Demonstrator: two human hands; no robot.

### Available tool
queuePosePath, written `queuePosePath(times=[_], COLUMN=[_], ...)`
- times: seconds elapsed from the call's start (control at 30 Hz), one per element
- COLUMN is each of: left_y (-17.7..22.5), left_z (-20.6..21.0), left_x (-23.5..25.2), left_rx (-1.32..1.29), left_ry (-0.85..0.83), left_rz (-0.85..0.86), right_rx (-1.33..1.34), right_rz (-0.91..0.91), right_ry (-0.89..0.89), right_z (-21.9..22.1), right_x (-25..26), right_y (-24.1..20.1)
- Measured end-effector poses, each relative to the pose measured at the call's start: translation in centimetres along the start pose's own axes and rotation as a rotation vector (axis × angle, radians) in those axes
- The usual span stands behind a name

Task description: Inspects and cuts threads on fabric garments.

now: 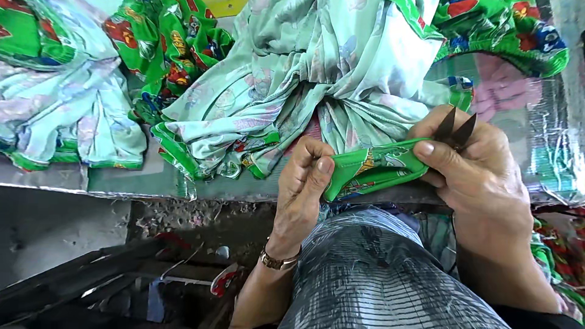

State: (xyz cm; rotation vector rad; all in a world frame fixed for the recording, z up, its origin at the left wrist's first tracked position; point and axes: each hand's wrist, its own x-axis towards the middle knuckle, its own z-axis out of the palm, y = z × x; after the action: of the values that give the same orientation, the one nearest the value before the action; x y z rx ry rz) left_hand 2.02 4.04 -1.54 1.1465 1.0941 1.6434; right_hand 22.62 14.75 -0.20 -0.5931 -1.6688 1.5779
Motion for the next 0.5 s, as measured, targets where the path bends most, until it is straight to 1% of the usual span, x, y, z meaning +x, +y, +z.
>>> queuePosePath(times=[0.13,0.2,0.27,0.33,0.4,0.47,0.5], left_y=[-0.1,0.0,0.3,0.8,1.1,1.2,1.3], left_z=[0.2,0.4,0.4,-0.5,-1.7,-2.6,-2.9], left_x=[0.0,0.0,0.0,0.0,-0.1,-0.5,-0.8], left_rx=[0.034,0.088,0.207,0.431,0.632,0.764,0.814], left_ry=[0.001,-0.005,-0.025,-0.041,-0.014,0.010,0.004], left_rz=[0.011,0.033,0.101,0.203,0.256,0.239,0.232], right_rx=[-0.056,-0.160,-0.286,-0.340,-0.331,-0.443,-0.575], right_rz=[-0.048,-0.100,-0.166,-0.266,-0.368,-0.421,-0.424], right_ry=[-0.007,-0.024,-0.057,-0.094,-0.077,0.022,0.098], right_z=[0.3,0.6,0.5,-0.9,-3.3,-6.2,-7.5], right_x=[0.2,0.1,-0.1,-0.2,-0.1,0.5,1.2], right_y=[0.1,-0.1,-1.0,-2.3,-3.3,-4.0,-4.3])
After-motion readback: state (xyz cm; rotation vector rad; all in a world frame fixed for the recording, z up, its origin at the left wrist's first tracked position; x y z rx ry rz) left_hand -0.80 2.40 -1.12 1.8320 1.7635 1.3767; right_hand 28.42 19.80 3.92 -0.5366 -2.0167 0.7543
